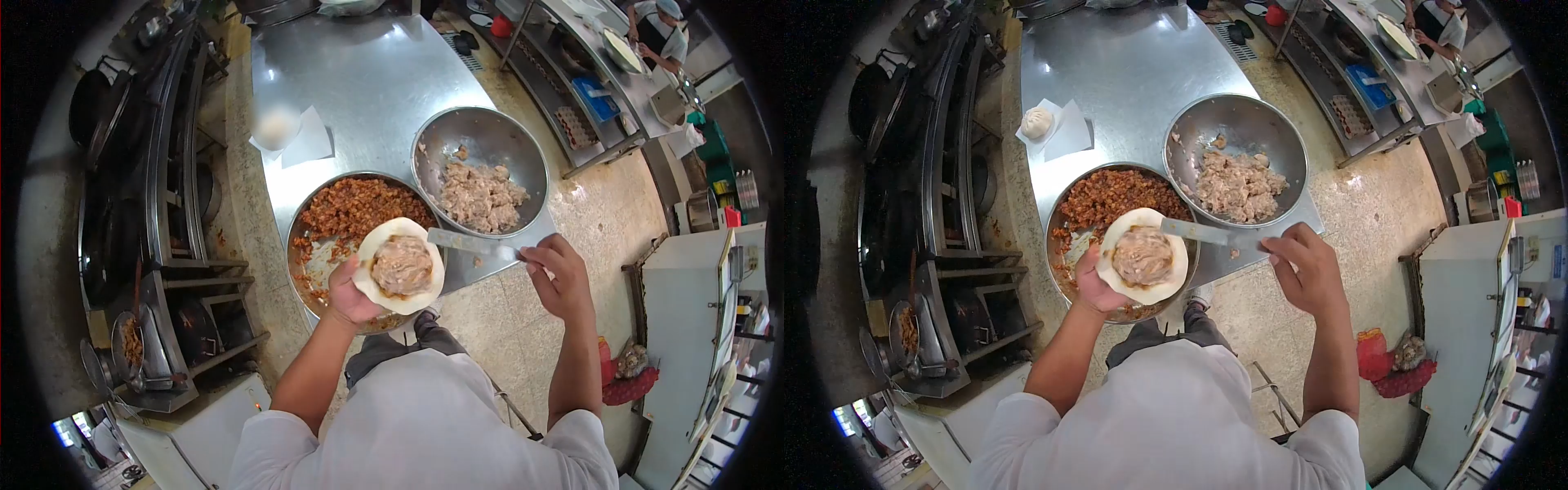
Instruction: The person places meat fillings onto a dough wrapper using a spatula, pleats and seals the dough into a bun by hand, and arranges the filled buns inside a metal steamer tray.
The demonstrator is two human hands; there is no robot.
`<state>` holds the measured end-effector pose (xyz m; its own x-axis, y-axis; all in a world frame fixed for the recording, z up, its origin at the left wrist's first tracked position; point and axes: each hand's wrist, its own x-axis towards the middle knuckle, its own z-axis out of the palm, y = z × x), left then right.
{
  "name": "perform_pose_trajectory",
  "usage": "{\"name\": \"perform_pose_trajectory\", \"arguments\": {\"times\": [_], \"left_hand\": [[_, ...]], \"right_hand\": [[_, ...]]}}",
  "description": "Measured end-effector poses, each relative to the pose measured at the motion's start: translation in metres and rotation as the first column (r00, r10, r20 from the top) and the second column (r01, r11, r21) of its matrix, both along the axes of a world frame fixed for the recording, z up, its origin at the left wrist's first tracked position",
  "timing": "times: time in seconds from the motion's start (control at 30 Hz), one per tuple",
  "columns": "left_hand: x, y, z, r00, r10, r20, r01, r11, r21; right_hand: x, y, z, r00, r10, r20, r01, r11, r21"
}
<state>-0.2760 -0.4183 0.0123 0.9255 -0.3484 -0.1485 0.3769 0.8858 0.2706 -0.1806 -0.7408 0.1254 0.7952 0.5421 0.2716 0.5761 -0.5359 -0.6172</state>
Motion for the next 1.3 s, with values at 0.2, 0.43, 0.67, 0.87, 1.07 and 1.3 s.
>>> {"name": "perform_pose_trajectory", "arguments": {"times": [0.2,0.43,0.67,0.87,1.07,1.3], "left_hand": [[0.004,-0.006,-0.022,0.995,0.053,-0.088,-0.068,0.983,-0.171],[-0.010,-0.007,-0.034,0.988,0.071,-0.137,-0.080,0.995,-0.065],[-0.013,0.001,-0.033,0.983,0.098,-0.154,-0.105,0.994,-0.035],[-0.013,0.010,-0.039,0.980,0.102,-0.173,-0.112,0.992,-0.051],[-0.012,0.013,-0.043,0.978,0.100,-0.182,-0.103,0.995,-0.009],[-0.012,0.017,-0.040,0.980,0.109,-0.165,-0.115,0.993,-0.029]], "right_hand": [[0.075,-0.025,-0.024,0.928,-0.262,0.265,0.356,0.832,-0.425],[0.140,-0.016,-0.040,0.929,-0.297,0.220,0.344,0.477,-0.809],[0.167,-0.011,-0.081,0.884,-0.456,0.101,0.375,0.563,-0.737],[0.170,-0.004,-0.102,0.863,-0.506,0.005,0.384,0.649,-0.657],[0.173,0.017,-0.117,0.874,-0.486,-0.016,0.372,0.688,-0.624],[0.176,0.046,-0.138,0.874,-0.485,-0.033,0.397,0.751,-0.528]]}}
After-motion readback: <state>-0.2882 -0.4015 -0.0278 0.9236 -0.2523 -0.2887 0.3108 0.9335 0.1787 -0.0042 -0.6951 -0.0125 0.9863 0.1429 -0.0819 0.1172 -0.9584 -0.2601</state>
